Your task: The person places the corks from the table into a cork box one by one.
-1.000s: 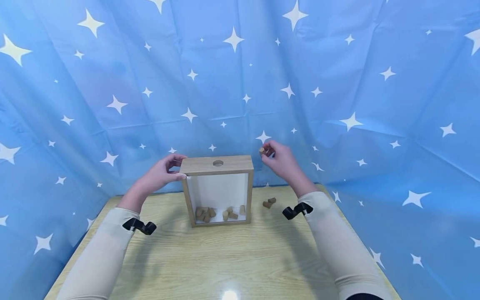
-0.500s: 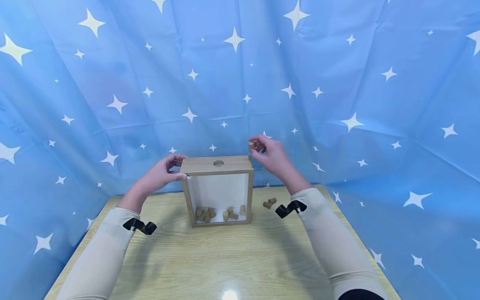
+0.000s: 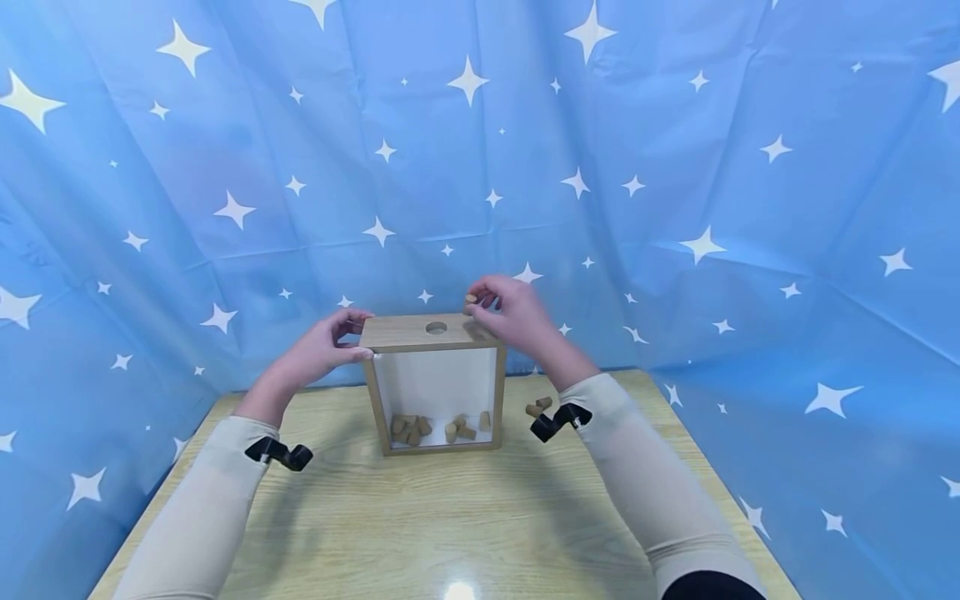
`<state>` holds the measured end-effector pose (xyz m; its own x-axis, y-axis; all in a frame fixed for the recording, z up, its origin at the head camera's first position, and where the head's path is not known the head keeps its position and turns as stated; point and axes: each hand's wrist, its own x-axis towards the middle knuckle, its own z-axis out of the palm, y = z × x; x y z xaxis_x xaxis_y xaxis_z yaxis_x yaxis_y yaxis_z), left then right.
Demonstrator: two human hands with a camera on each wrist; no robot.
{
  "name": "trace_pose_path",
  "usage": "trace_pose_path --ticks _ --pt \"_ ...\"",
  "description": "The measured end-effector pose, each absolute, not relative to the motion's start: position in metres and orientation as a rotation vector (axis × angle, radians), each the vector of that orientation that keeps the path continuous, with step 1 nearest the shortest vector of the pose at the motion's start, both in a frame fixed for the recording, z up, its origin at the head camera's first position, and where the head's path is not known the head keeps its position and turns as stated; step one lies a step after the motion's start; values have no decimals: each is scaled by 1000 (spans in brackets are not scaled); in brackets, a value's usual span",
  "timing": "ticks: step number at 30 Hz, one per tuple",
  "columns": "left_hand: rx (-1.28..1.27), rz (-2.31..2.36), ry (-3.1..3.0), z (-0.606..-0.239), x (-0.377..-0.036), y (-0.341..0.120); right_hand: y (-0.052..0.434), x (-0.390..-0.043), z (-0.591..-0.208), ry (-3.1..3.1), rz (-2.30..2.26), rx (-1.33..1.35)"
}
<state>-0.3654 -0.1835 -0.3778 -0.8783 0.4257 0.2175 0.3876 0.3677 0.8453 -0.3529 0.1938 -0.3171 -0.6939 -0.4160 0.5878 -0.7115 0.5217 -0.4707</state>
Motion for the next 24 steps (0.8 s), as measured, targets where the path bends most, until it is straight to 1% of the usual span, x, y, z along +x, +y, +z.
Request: trace_pose_path --ticks 11,24 --pt "759 1588 2552 -378 -366 -183 163 -350 -317 -2451 961 993" --pt "764 1579 2556 -378 -365 -183 153 -353 -322 -2507 951 1030"
